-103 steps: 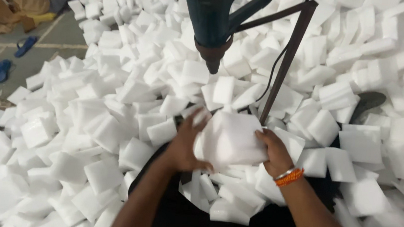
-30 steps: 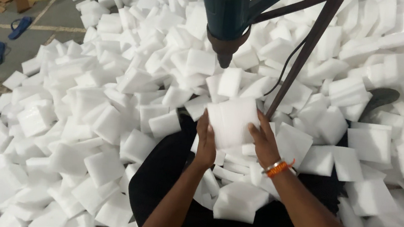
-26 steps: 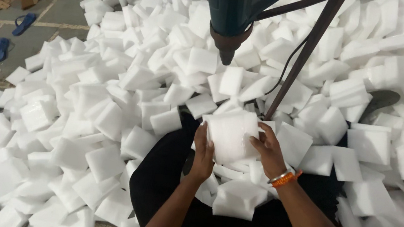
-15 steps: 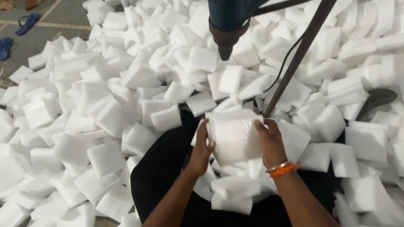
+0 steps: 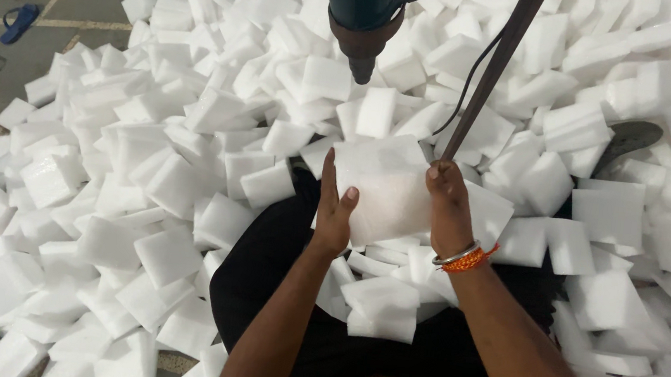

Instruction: The person sits on the floor and repeatedly picks up white foam pieces, places them under a stationary heat gun, and then sets them aside. The process is repeated continuously with individual foam pieces.

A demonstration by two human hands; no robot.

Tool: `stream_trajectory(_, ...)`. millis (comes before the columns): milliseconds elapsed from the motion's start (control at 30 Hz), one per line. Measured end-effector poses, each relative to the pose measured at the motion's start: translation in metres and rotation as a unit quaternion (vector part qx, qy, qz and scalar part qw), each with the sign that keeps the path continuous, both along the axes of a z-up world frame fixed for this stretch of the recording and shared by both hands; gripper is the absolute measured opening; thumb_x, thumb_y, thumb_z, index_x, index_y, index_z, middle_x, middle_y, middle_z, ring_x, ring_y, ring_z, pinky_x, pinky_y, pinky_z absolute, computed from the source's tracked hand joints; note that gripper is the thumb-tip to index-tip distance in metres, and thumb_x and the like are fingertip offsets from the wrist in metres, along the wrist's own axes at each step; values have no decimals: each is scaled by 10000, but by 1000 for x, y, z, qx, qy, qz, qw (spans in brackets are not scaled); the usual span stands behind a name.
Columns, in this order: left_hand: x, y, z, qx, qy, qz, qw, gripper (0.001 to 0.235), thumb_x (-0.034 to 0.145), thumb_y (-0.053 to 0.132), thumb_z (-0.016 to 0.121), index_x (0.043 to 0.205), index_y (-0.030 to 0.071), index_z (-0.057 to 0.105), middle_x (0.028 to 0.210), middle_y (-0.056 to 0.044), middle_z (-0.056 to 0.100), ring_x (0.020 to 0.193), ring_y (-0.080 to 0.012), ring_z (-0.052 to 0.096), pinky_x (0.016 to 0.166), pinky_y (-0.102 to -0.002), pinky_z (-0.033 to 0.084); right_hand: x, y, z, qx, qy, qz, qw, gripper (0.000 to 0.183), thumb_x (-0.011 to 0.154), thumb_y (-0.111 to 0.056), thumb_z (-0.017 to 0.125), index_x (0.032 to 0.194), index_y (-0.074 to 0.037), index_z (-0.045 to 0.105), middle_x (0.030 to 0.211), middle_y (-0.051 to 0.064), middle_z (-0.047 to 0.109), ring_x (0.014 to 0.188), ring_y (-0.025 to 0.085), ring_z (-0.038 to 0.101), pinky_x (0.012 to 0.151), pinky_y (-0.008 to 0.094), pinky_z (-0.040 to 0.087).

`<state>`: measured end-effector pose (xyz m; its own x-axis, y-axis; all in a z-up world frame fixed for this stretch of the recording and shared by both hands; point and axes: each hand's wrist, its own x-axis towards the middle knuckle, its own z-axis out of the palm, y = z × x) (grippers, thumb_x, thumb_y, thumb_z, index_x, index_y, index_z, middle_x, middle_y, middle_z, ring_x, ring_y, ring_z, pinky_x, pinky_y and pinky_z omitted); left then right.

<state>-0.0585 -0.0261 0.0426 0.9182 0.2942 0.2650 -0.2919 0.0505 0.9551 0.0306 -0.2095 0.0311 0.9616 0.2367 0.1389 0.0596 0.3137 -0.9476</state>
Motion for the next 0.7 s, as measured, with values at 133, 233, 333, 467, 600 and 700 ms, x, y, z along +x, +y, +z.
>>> stream_trajectory(133,-1,11,-3,103,-63,-19,993,1118,945,649,600,1660,73,-37,1724,-241,51,1597,-378,124,1266,-510,186,8,-5,12,29,61,47,997,316,927,-138,641,1219,-51,557,1012,-13,537,901,93,472,800,242,405)
stream_trajectory(233,-1,27,-7,13,-132,-110,985,1111,959,749,495,1667,105,-69,1754,-174,55,1624,-328,116,1311,-501,156,3,-14,28,-57,-60,122,989,576,743,-15,649,1289,-76,477,1216,27,574,1192,147,561,976,310,497)
stream_trajectory(333,0,48,-10,-204,-92,-202,953,1114,925,826,387,1685,111,-4,1739,-139,165,1597,-325,197,1288,-511,192,-2,-22,40,-186,-234,167,940,693,787,11,678,1441,-24,451,1472,140,538,1397,254,493,1182,395,365)
stream_trajectory(467,12,64,-9,-258,13,-198,946,976,943,682,413,1663,113,81,1681,-151,260,1535,-344,292,1242,-507,266,-5,-24,39,-339,-388,130,847,611,697,143,609,1256,-101,649,1545,116,492,1508,326,371,1220,444,346)
stream_trajectory(600,19,66,2,-199,61,-158,965,830,976,461,490,1635,106,132,1630,-187,315,1488,-353,354,1214,-490,314,3,-20,36,-321,-476,82,815,635,738,212,562,1252,-151,642,1561,71,498,1559,324,332,1265,451,349)
stream_trajectory(700,29,56,15,-104,9,-119,987,815,982,364,517,1635,64,134,1614,-225,334,1472,-344,371,1204,-466,311,16,-16,39,-305,-429,58,848,704,743,260,537,1321,-134,626,1611,90,454,1563,301,341,1236,427,401)
